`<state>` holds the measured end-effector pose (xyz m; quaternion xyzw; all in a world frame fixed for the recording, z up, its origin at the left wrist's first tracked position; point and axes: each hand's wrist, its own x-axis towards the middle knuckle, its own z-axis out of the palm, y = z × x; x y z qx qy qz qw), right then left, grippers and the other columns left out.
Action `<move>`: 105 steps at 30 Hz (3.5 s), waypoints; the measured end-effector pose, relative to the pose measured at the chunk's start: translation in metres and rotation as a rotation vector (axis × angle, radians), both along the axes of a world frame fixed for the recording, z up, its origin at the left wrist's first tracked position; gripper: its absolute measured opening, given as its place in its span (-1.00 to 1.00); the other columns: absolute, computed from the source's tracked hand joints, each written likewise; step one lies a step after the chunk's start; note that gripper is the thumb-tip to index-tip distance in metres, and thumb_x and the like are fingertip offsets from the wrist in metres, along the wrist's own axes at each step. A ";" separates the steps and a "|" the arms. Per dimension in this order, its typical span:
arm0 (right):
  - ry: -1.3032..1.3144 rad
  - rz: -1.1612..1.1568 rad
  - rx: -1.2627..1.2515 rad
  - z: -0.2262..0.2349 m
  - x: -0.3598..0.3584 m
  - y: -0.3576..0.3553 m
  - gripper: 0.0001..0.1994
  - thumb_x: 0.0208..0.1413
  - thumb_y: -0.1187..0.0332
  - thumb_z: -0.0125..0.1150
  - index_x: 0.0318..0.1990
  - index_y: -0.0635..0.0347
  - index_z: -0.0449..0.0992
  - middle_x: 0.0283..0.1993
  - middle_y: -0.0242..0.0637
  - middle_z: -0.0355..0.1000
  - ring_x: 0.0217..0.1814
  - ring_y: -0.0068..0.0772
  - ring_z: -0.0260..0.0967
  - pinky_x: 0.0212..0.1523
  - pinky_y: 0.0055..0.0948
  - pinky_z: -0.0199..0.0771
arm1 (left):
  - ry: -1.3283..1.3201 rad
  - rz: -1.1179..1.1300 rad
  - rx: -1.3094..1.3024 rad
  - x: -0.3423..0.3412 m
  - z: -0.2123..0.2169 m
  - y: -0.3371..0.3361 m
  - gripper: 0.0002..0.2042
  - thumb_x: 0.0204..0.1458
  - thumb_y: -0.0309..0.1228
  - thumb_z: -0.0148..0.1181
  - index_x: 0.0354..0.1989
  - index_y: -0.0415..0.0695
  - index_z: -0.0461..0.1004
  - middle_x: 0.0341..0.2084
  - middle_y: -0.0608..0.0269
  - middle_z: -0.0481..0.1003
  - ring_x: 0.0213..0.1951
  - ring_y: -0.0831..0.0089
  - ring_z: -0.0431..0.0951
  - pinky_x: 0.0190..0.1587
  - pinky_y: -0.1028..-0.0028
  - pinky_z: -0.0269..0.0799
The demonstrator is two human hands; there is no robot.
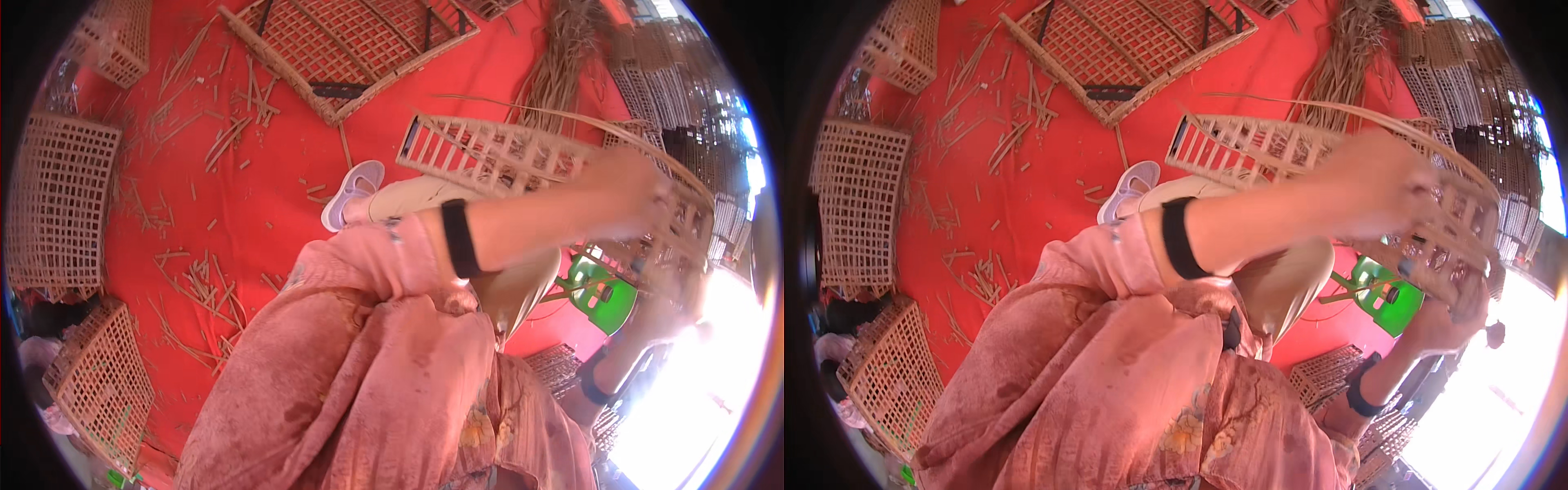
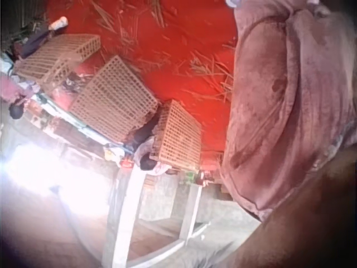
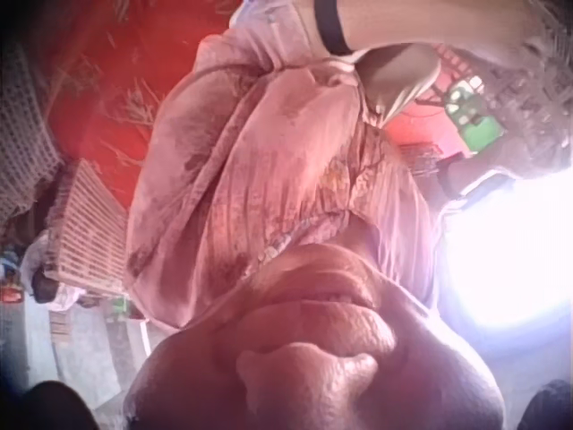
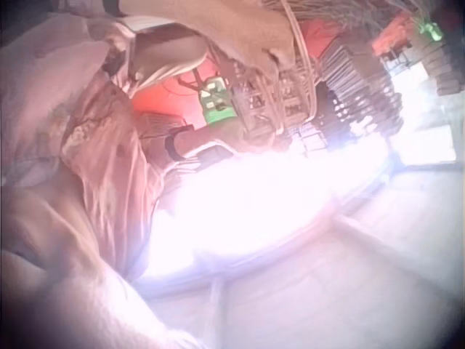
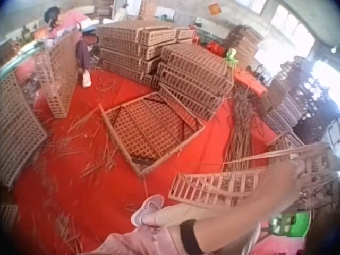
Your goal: Weaving bamboo or wooden strips to create a rectangular basket structure.
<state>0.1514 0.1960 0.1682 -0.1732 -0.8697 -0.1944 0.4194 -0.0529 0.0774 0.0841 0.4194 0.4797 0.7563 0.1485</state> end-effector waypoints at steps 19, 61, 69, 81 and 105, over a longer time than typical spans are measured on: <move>0.398 -0.385 -0.498 -0.006 0.186 0.067 -0.46 -0.12 0.35 0.51 0.03 0.37 0.44 -0.05 -0.15 0.52 -0.10 -0.31 0.52 -0.11 -0.41 0.58 | -0.213 -0.044 -0.816 -0.094 -0.285 -0.033 -0.72 -0.04 -0.16 0.36 -0.36 -0.16 0.65 -0.62 0.24 0.53 -0.50 0.53 0.46 -0.38 0.41 0.37; 0.638 -0.630 -0.446 -0.057 0.304 0.047 -0.54 0.05 0.32 0.35 0.10 0.28 0.41 0.01 -0.19 0.43 0.04 -0.34 0.42 0.05 -0.37 0.44 | -0.253 -0.488 -0.743 -0.077 -0.231 0.011 -0.56 0.28 -0.07 0.00 0.03 -0.20 0.54 -0.14 0.20 0.58 -0.03 0.43 0.53 0.13 0.39 0.34; 0.761 -0.446 -0.183 -0.026 0.264 0.054 -0.55 0.09 0.32 0.33 0.11 0.27 0.40 0.02 -0.20 0.41 0.06 -0.35 0.40 0.08 -0.36 0.42 | -0.528 -0.423 -0.639 -0.042 -0.276 0.009 -0.43 0.23 0.01 0.08 0.22 -0.21 0.37 -0.02 0.23 0.50 -0.01 0.43 0.51 0.12 0.39 0.35; 0.727 -0.387 -0.087 -0.015 0.167 0.019 -0.62 0.14 0.47 0.19 0.13 0.29 0.38 0.11 -0.09 0.41 0.06 -0.26 0.44 0.09 -0.34 0.43 | 0.088 -0.492 -0.858 -0.052 -0.246 -0.057 -0.79 0.15 -0.35 0.22 -0.13 -0.21 0.57 -0.25 0.29 0.56 -0.23 0.50 0.54 -0.04 0.47 0.41; 0.120 0.094 -0.095 -0.064 -0.046 -0.087 -0.52 -0.01 0.44 0.12 0.14 0.29 0.42 0.19 0.03 0.37 0.21 0.01 0.34 0.13 -0.21 0.43 | 0.239 -0.164 -0.098 0.002 0.000 -0.059 -0.47 0.36 -0.09 -0.17 0.30 -0.28 0.23 0.24 0.12 0.32 0.28 0.29 0.29 0.36 0.32 0.10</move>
